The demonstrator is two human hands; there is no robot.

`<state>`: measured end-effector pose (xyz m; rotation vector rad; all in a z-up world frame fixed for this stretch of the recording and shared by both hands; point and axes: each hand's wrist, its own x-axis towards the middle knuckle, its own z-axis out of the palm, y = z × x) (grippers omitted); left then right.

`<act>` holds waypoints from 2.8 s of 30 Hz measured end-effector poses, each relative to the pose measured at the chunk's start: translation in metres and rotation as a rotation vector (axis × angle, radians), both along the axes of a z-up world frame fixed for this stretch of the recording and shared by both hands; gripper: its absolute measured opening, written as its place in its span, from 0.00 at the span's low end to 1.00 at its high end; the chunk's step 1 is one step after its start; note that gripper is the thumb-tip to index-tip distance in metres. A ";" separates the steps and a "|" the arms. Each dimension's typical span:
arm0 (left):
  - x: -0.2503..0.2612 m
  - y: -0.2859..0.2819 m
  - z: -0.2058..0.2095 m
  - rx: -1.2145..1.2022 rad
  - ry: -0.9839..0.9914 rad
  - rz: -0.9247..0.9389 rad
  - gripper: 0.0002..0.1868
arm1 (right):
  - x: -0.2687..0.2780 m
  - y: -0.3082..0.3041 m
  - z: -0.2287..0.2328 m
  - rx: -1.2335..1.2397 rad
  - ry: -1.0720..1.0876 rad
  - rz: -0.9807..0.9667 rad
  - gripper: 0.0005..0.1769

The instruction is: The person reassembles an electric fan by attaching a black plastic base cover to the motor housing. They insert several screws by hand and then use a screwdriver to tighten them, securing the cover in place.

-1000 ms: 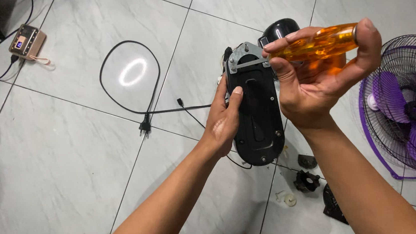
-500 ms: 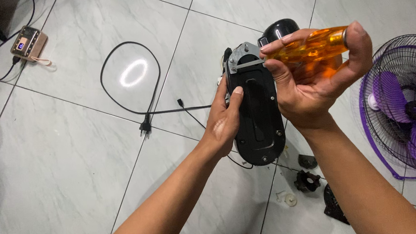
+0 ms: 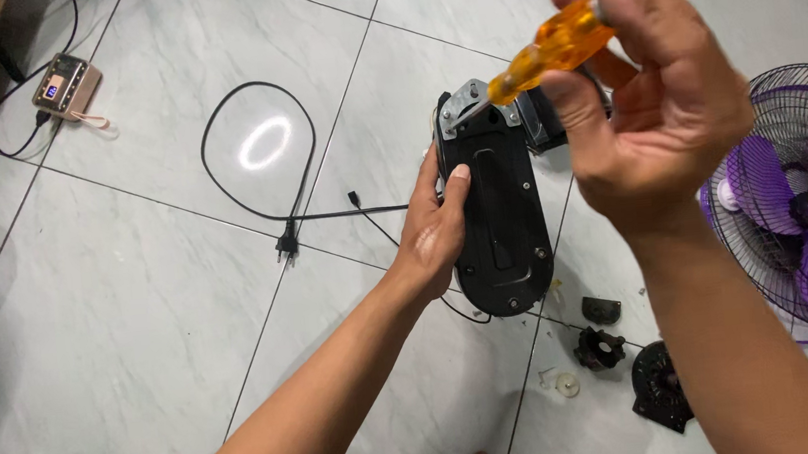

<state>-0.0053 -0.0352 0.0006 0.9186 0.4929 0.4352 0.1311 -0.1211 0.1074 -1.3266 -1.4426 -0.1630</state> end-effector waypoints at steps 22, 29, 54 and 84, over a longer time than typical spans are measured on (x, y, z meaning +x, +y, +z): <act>0.005 -0.004 -0.011 0.004 -0.005 0.013 0.32 | -0.015 0.001 0.029 0.039 -0.146 -0.087 0.14; 0.004 -0.005 -0.010 0.016 -0.013 0.017 0.32 | -0.021 0.001 0.030 0.028 -0.022 -0.108 0.16; 0.003 -0.004 -0.003 -0.084 -0.001 0.013 0.31 | -0.018 -0.002 0.025 0.107 -0.162 -0.221 0.14; 0.001 -0.006 -0.005 0.009 0.021 0.013 0.32 | -0.017 -0.002 0.031 0.084 -0.165 -0.169 0.14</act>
